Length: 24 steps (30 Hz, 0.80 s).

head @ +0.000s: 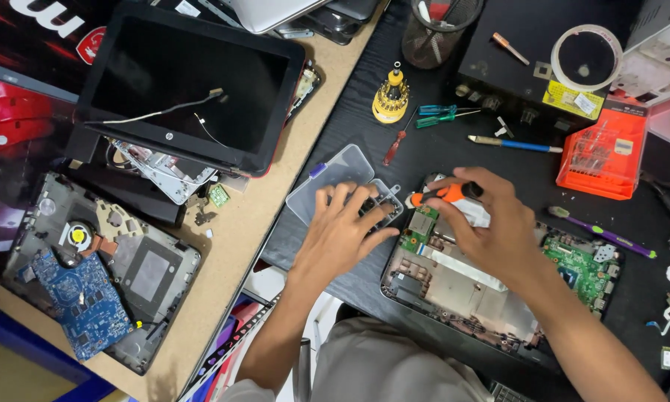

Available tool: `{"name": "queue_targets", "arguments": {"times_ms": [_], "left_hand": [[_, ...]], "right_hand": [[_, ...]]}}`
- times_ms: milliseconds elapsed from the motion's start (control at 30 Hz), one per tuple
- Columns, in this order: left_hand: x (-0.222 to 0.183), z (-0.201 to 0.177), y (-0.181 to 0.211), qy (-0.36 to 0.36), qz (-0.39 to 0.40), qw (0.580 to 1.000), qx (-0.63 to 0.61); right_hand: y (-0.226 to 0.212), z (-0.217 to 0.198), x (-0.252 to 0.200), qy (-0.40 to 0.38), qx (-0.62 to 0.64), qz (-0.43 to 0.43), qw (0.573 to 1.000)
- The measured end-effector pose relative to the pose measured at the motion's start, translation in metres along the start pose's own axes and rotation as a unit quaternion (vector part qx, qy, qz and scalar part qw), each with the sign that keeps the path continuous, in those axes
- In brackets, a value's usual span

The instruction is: Connecting internal ribbon cables and securing components with a screwdriver during a laptop repair.

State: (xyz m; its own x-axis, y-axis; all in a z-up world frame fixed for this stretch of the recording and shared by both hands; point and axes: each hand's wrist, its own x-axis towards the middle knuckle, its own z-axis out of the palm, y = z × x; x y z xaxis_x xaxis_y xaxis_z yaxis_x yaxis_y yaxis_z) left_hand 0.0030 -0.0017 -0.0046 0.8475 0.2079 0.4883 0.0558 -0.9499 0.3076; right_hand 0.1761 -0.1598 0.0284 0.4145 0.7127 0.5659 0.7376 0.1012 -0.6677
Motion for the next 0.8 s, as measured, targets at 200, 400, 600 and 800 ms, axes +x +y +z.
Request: {"name": "queue_targets", "arguments": {"times_ms": [200, 400, 600, 800], "left_hand": [[0.001, 0.0, -0.001, 0.008, 0.017, 1.0, 0.001], [0.001, -0.001, -0.001, 0.018, 0.015, 1.0, -0.014], [0.001, -0.001, -0.001, 0.014, 0.015, 1.0, -0.012], [0.0, 0.0, -0.002, 0.023, 0.017, 1.0, -0.008]], "right_hand": [[-0.005, 0.01, 0.013, -0.036, 0.003, -0.004, 0.999], [0.0, 0.013, 0.015, -0.091, -0.056, -0.022, 0.994], [-0.009, 0.013, 0.02, -0.123, -0.068, -0.024, 0.99], [-0.017, 0.01, 0.023, -0.117, -0.045, 0.016, 0.992]]}}
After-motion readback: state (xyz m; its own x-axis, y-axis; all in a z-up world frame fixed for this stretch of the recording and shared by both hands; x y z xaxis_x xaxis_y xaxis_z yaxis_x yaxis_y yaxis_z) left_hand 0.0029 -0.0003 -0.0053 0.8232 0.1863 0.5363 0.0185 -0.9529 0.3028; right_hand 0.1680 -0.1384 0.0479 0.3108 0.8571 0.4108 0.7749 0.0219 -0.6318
